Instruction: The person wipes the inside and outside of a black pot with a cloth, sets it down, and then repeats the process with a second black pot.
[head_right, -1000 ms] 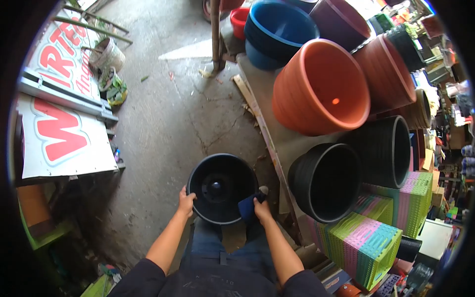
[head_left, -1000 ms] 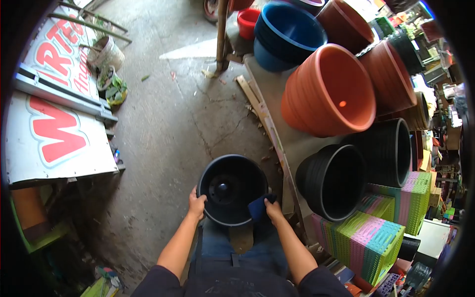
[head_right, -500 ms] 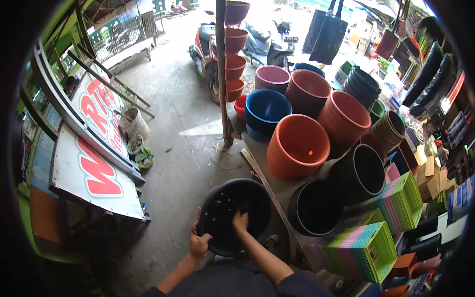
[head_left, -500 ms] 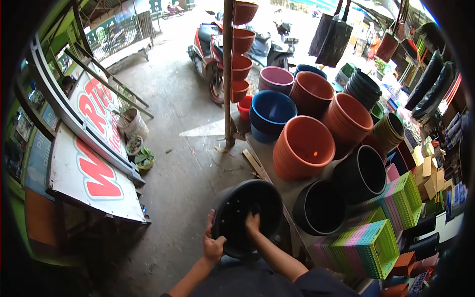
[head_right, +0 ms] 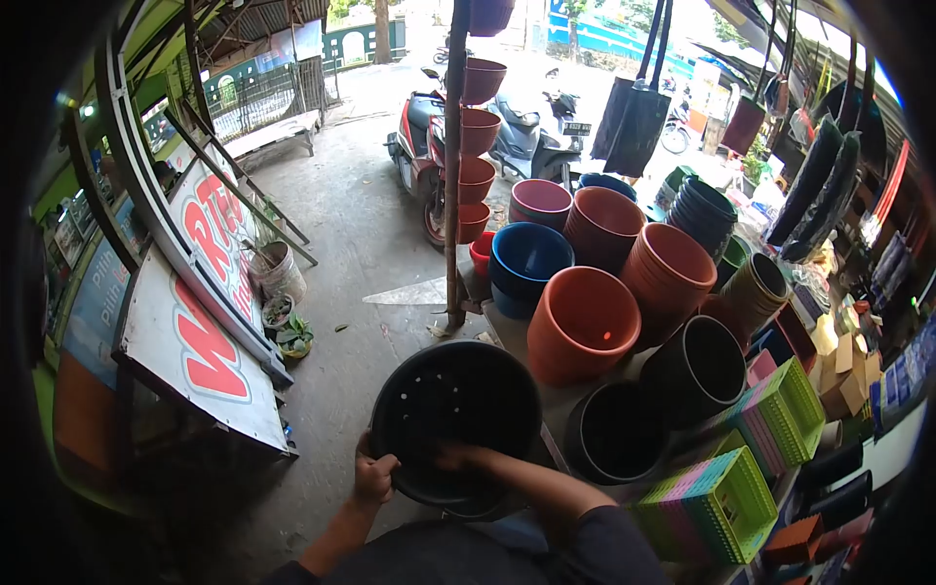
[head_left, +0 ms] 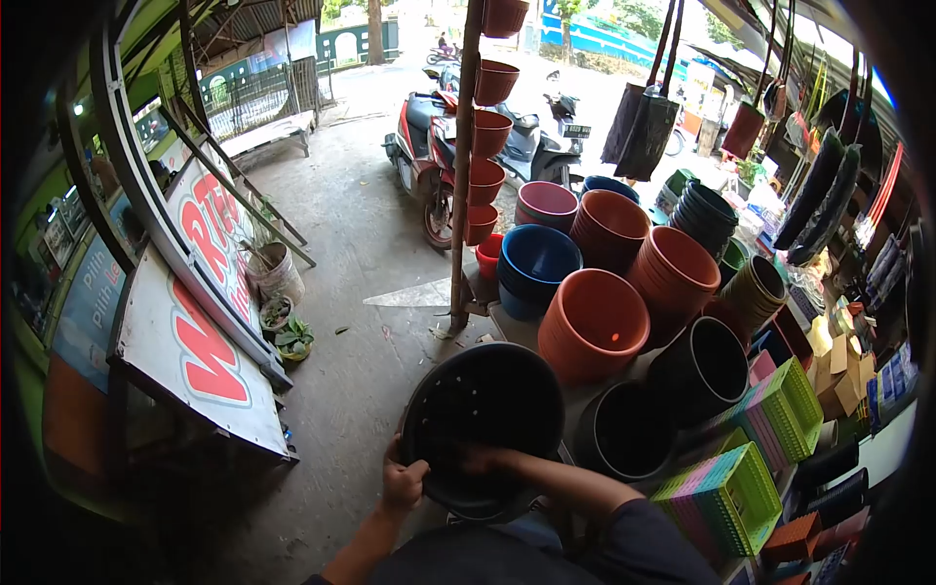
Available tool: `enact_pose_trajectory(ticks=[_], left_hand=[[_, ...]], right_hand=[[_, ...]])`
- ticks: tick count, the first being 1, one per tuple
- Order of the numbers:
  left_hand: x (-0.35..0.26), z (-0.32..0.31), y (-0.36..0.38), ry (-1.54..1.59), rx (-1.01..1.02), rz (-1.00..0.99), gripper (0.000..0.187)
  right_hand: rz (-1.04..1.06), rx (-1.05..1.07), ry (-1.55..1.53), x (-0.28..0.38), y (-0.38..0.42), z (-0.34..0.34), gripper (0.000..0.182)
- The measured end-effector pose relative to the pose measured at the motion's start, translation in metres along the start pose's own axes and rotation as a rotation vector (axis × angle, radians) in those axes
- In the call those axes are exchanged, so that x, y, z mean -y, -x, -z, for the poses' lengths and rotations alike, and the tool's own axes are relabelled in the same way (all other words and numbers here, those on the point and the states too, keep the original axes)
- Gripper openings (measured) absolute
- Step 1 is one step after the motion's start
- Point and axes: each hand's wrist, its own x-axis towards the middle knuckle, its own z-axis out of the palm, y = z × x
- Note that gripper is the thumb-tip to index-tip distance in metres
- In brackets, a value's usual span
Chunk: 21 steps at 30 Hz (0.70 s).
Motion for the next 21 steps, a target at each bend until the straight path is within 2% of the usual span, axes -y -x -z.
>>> enact_pose_trajectory(ticks=[1,2,3,5,8,14,17,19,21], left_hand=[[-0.009,-0.002,-0.001,-0.010,0.023,-0.027,0.052],[-0.010,0.000,0.001,-0.007,0.025,-0.028,0.052],[-0.010,0.003,0.002,-0.024,0.065,-0.048,0.052],[-0.009,0.013,0.001,-0.055,0.116,-0.074,0.052],[0.008,0.019,0.003,-0.136,0.163,-0.077,0.053],[0.007,0.004,0.011,0.023,0.248,0.096,0.052],[0.006,0.009,0.011,-0.069,0.190,0.061,0.051],[0.007,0.014,0.010,-0.192,0.164,-0.073,0.049],[0.002,0.009,0.012,-0.149,0.185,-0.065,0.052]], right_hand=[[-0.106,0.212,0.110,-0.047,-0.011,-0.014,0.059],[-0.109,0.210,0.113,-0.001,0.048,0.035,0.059],[-0.235,0.091,0.403,0.079,0.085,0.069,0.049],[0.058,0.295,1.347,0.065,0.104,0.088,0.041],[-0.010,0.250,1.284,0.069,0.106,0.089,0.040],[-0.179,0.160,1.050,0.073,0.122,0.064,0.038],[-0.258,0.099,0.936,0.077,0.124,0.053,0.037],[-0.300,0.068,0.865,0.082,0.123,0.045,0.037],[-0.344,0.042,0.796,0.086,0.123,0.037,0.036]])
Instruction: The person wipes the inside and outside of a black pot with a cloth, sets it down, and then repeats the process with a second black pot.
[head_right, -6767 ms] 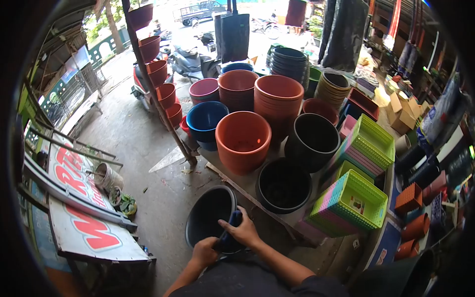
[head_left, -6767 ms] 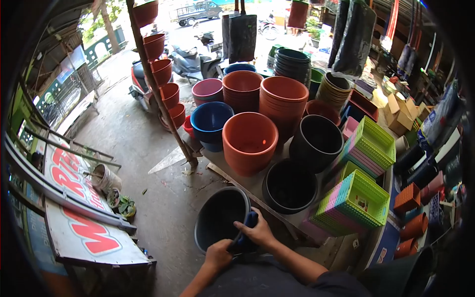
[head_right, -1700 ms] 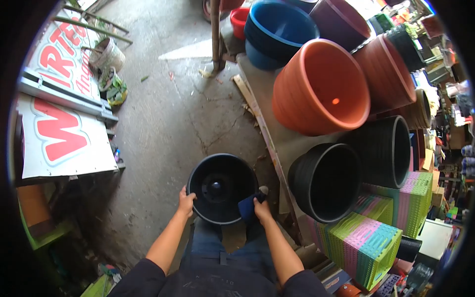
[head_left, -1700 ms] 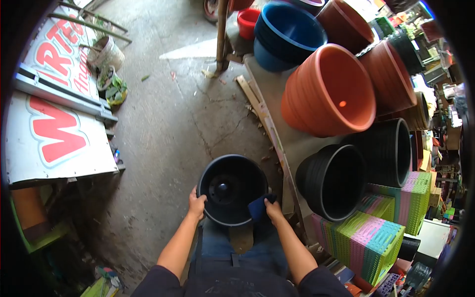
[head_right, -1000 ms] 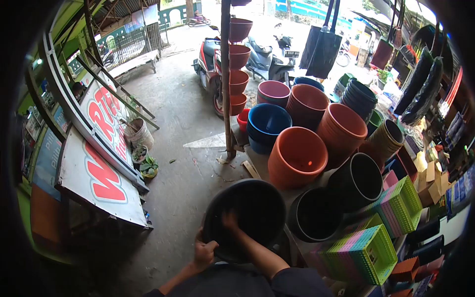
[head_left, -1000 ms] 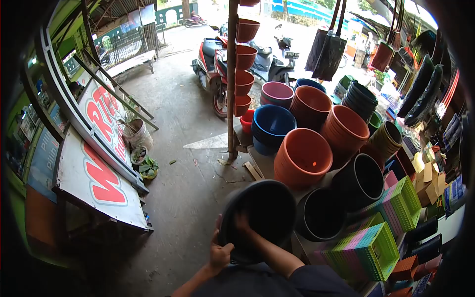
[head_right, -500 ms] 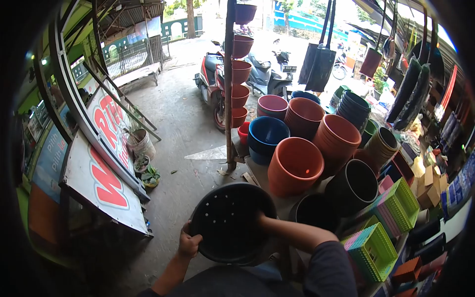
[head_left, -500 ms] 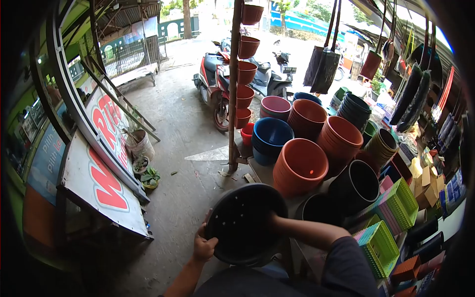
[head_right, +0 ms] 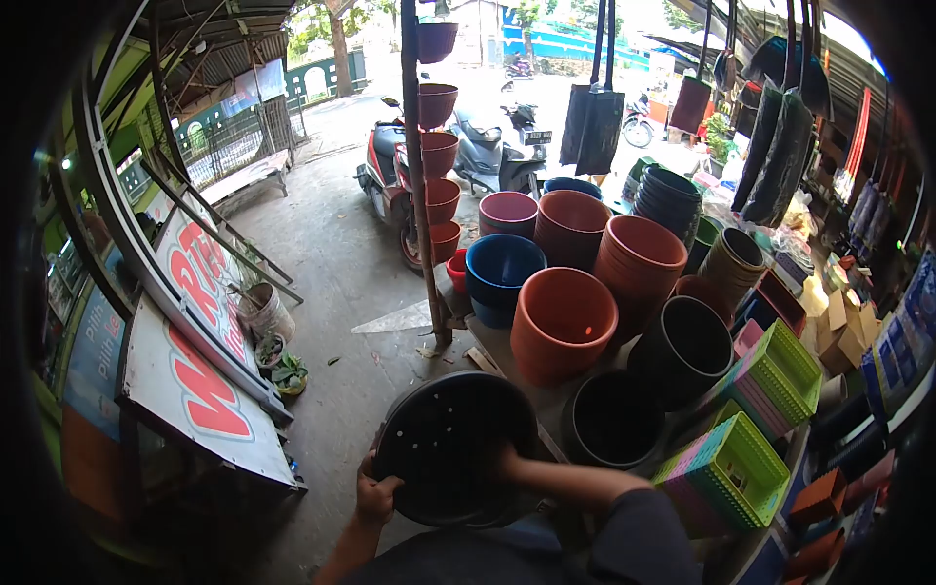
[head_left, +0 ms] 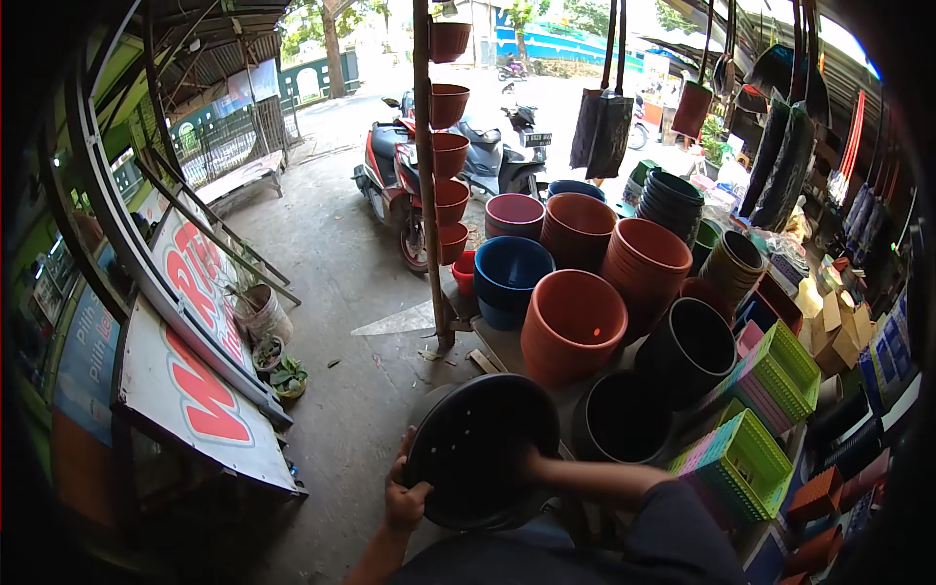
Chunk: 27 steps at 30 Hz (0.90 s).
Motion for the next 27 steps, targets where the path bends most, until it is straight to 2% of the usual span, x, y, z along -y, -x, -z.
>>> enact_pose_trajectory(ticks=[1,2,3,4,5,7,9,11,13,16,17,19,20,22,23,24,25,27], left_hand=[[-0.003,-0.005,-0.001,0.044,0.016,0.005,0.055],[-0.001,-0.009,0.000,0.047,0.018,0.003,0.055],[0.004,-0.013,0.003,0.106,-0.035,0.115,0.052],[0.009,-0.016,0.008,0.163,-0.086,0.229,0.049],[0.020,-0.018,0.011,0.164,-0.083,0.233,0.049],[0.044,-0.019,0.017,0.216,-0.067,0.247,0.036],[0.040,-0.033,0.018,0.219,-0.050,0.215,0.029],[0.041,-0.036,0.018,0.221,-0.033,0.180,0.024],[0.047,-0.032,0.014,0.160,0.004,0.080,0.031],[0.047,-0.029,0.011,0.058,0.001,0.117,0.040],[0.050,-0.032,0.008,0.061,0.005,0.116,0.040],[0.057,-0.042,0.002,0.164,-0.101,0.035,0.049],[0.056,-0.042,0.001,0.167,-0.098,0.039,0.049],[0.045,-0.038,-0.001,0.319,-0.013,0.140,0.044],[0.038,-0.036,-0.003,0.320,-0.013,0.142,0.044],[0.028,-0.036,-0.008,0.174,-0.096,0.163,0.034],[0.021,-0.035,-0.013,0.029,-0.181,0.183,0.026],[0.013,-0.030,-0.022,0.146,-0.209,0.171,0.028]], right_hand=[[-0.022,0.003,-0.035,0.004,0.001,0.000,0.036],[-0.086,-0.038,-0.247,0.019,-0.001,0.000,0.041],[-0.149,-0.077,-0.460,0.040,-0.008,-0.003,0.048],[-0.139,-0.269,-0.759,0.061,-0.017,-0.024,0.052],[-0.127,-0.466,-1.056,0.076,-0.027,-0.040,0.056],[0.054,-0.529,-1.802,0.089,-0.020,0.009,0.062],[-0.088,-0.343,-2.021,0.068,-0.005,0.052,0.063],[-0.145,-0.407,-2.452,0.048,0.019,0.093,0.063],[-0.060,-0.586,-2.715,0.023,0.030,0.102,0.059],[0.225,-0.808,-2.813,0.009,0.045,0.104,0.060],[0.224,-0.814,-2.810,0.014,0.046,0.103,0.060],[-0.032,-0.763,-2.636,0.039,0.041,0.093,0.058],[-0.089,-0.736,-2.482,0.056,0.039,0.088,0.057],[-0.203,-0.386,-2.118,0.082,0.038,0.059,0.059],[-0.119,-0.171,-1.947,0.084,0.040,0.049,0.060],[-0.037,0.032,-1.761,0.083,0.045,0.041,0.061],[-0.039,0.035,-1.758,0.080,0.048,0.030,0.061],[0.227,-0.230,-1.213,0.065,0.055,0.003,0.065]])
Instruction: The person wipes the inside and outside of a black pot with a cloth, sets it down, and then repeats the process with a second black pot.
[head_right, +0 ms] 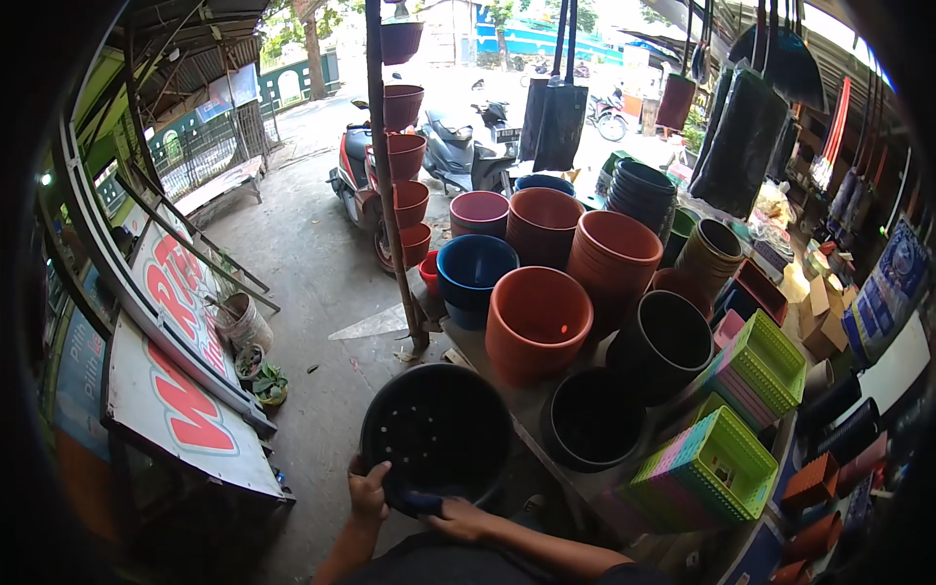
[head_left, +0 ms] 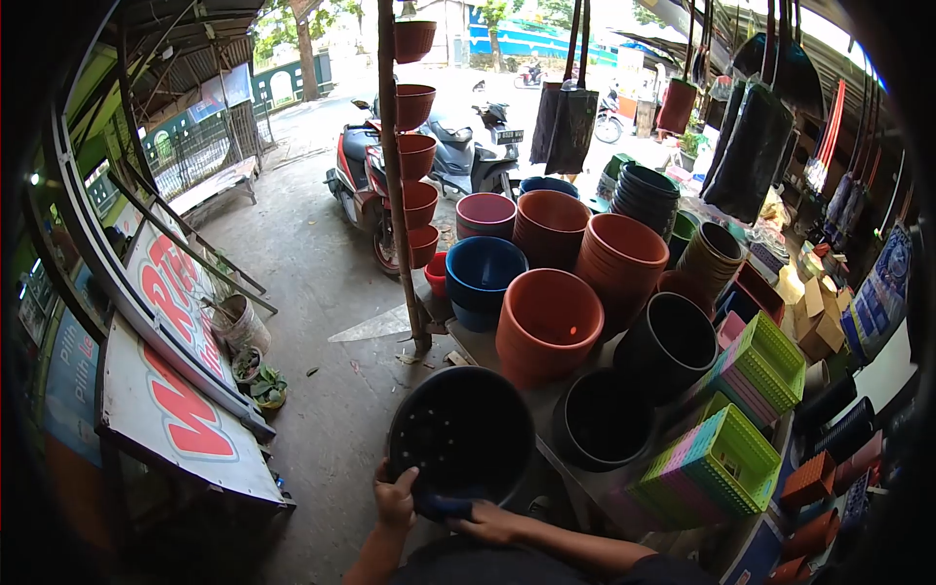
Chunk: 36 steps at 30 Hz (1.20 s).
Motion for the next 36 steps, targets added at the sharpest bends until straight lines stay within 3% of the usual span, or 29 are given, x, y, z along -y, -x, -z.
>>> enact_pose_trajectory(ticks=[1,3,5,8,11,14,17,19,20,22,23,24,26,27,28,31,36], left_hand=[[-0.003,0.003,-0.001,0.116,-0.015,-0.001,0.036],[0.007,0.019,-0.006,0.123,-0.012,-0.033,0.045],[-0.001,0.021,-0.008,0.127,-0.003,-0.073,0.053],[-0.027,0.013,0.002,0.212,0.067,0.075,0.059],[-0.020,0.019,0.003,0.238,0.179,0.190,0.061],[-0.007,0.013,0.002,0.243,0.259,0.230,0.049],[-0.007,-0.004,-0.005,0.225,0.251,0.341,0.036],[-0.004,-0.009,-0.015,0.497,0.390,0.339,0.067],[-0.004,-0.011,-0.015,0.494,0.398,0.344,0.067],[-0.006,-0.012,-0.011,0.562,0.096,0.295,0.078],[-0.008,0.002,-0.019,0.645,0.056,0.482,0.062],[-0.003,0.018,-0.029,0.643,0.056,0.486,0.062],[0.014,0.042,-0.046,0.077,-0.034,0.202,0.034],[0.002,0.021,-0.043,0.196,-0.171,0.154,0.014],[0.004,0.024,-0.046,0.196,-0.169,0.156,0.014],[0.009,0.041,-0.057,0.277,-0.163,0.088,0.038],[0.009,0.032,-0.047,0.116,-0.149,0.060,0.062]], right_hand=[[-0.002,0.008,0.003,-0.012,0.012,0.002,0.065],[-0.204,-0.027,0.823,-0.031,0.033,0.014,0.079],[-0.346,-0.128,0.971,-0.029,0.049,0.038,0.090],[-0.363,-0.429,0.998,-0.062,0.045,0.076,0.096],[-0.206,-0.837,0.750,-0.042,0.019,0.114,0.092],[-0.046,-0.945,0.739,-0.010,-0.026,0.129,0.086],[0.131,-0.801,0.724,0.024,-0.067,0.094,0.082],[0.249,-0.619,0.667,0.044,-0.079,0.062,0.083],[0.293,-0.512,0.658,0.045,-0.080,0.043,0.083],[0.310,-0.338,0.628,0.048,-0.077,0.011,0.086],[0.350,-0.331,0.578,0.041,-0.072,-0.003,0.088],[0.389,-0.322,0.527,0.036,-0.068,-0.012,0.090],[0.267,-0.216,0.497,0.037,-0.054,-0.011,0.088],[0.150,-0.110,0.470,0.035,-0.046,-0.007,0.087],[0.148,-0.111,0.470,0.030,-0.039,-0.004,0.087],[0.254,-0.369,0.937,0.001,-0.016,0.008,0.080],[0.211,-0.282,0.990,-0.009,0.011,0.051,0.063]])
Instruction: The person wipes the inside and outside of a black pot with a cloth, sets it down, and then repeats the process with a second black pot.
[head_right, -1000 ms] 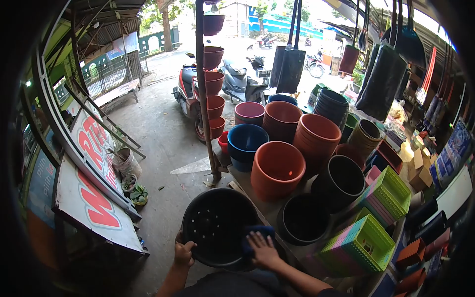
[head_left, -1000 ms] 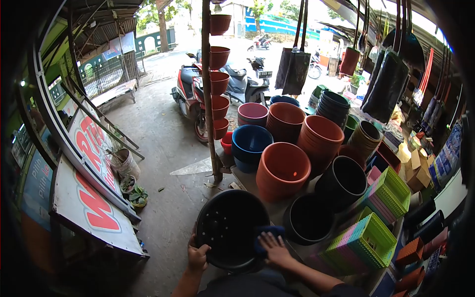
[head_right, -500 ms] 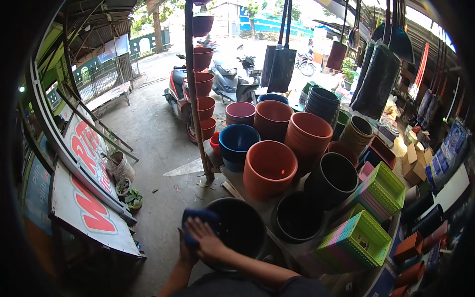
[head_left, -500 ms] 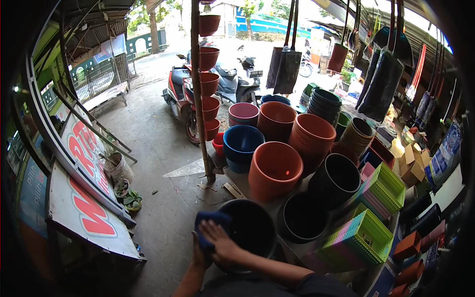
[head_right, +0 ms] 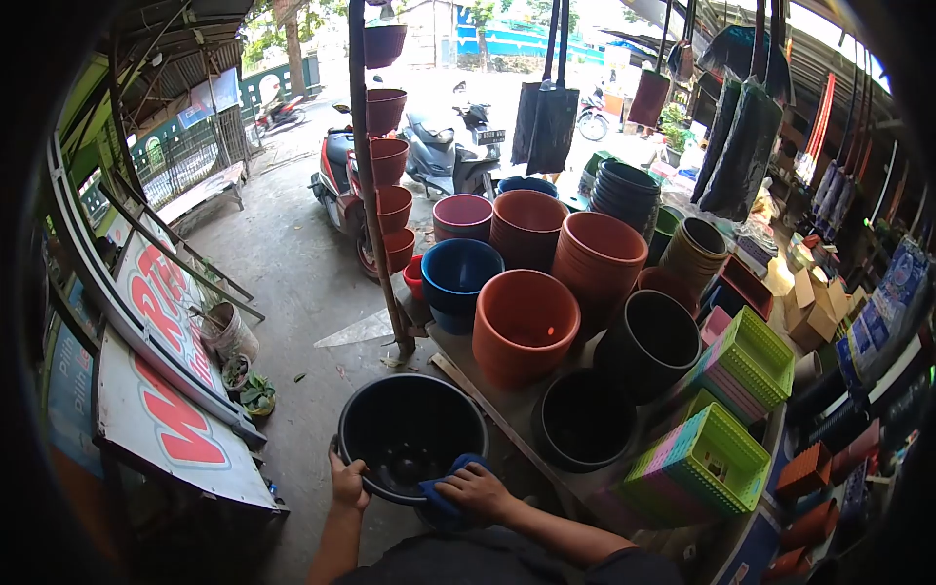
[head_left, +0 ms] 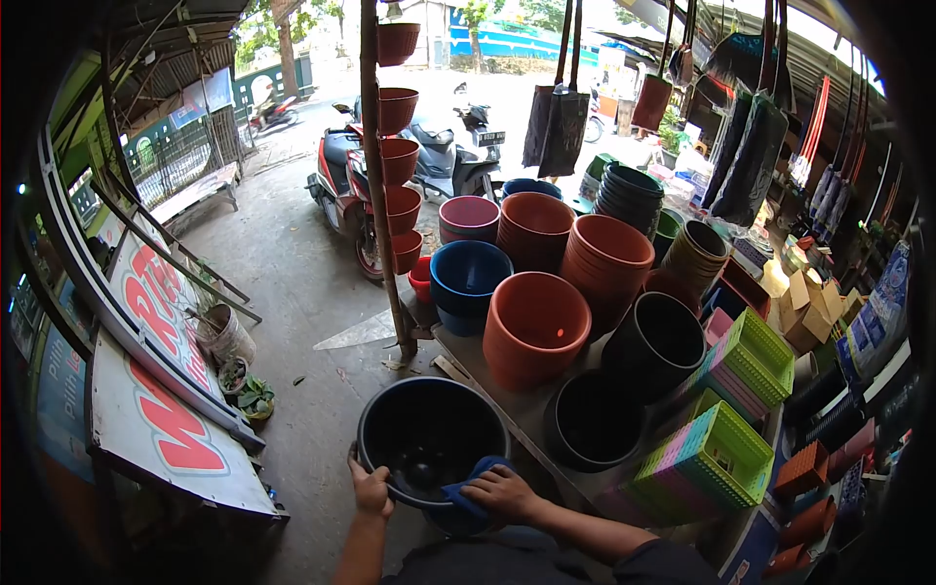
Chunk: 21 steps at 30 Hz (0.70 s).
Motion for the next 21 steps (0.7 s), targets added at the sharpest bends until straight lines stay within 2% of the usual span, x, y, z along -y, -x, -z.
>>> enact_pose_trajectory(ticks=[2,4,5,6,8,9,11,12,14,15,16,17,18,20,21], left_hand=[[0.009,0.003,0.000,-0.093,-0.017,-0.044,0.069],[0.027,0.018,-0.004,-1.365,-0.047,-0.683,0.068],[0.025,0.022,0.001,-1.461,0.121,-0.802,0.054],[0.005,0.006,0.014,-1.462,0.130,-0.800,0.054],[-0.025,-0.023,0.035,-1.521,0.945,-0.481,0.037],[-0.015,-0.021,0.035,-1.522,0.947,-0.477,0.037],[0.011,-0.014,0.030,-1.623,1.050,-0.337,0.021],[0.012,-0.015,0.030,-1.623,1.052,-0.342,0.021],[0.013,-0.018,0.027,-1.481,0.844,-0.510,0.017],[0.016,-0.019,0.026,-1.480,0.850,-0.517,0.017],[0.019,-0.020,0.024,-1.357,0.756,-0.436,0.015],[0.021,-0.021,0.022,-1.234,0.661,-0.355,0.016],[0.020,-0.023,0.020,-1.233,0.661,-0.357,0.016],[0.016,-0.031,0.016,-0.748,0.374,-0.084,0.028],[-0.002,-0.041,0.023,-0.612,0.298,0.047,0.040]], right_hand=[[0.023,0.036,0.013,-0.010,0.001,0.010,0.057],[-0.004,0.054,-0.042,-0.024,0.004,0.009,0.053],[-0.021,0.027,-0.022,-0.033,0.005,0.002,0.046],[-0.029,0.026,-0.025,-0.036,0.006,0.004,0.046],[0.023,0.072,0.002,-0.042,0.004,0.014,0.040],[0.048,0.069,0.028,-0.042,0.002,0.022,0.032],[0.063,0.046,0.055,-0.046,-0.002,0.029,0.034],[0.078,0.022,0.082,-0.048,-0.005,0.033,0.036],[-0.006,0.065,0.049,-0.051,-0.013,0.043,0.042],[-0.076,-0.047,0.050,-0.046,-0.017,0.051,0.048],[-0.143,-0.158,0.051,-0.041,-0.022,0.060,0.055],[-0.190,-0.115,-0.016,-0.034,-0.027,0.071,0.069],[-0.189,-0.116,-0.014,-0.023,-0.029,0.077,0.069],[-0.196,-0.137,-0.005,0.003,-0.034,0.083,0.086],[-0.165,-0.082,0.011,0.019,-0.034,0.081,0.089]])
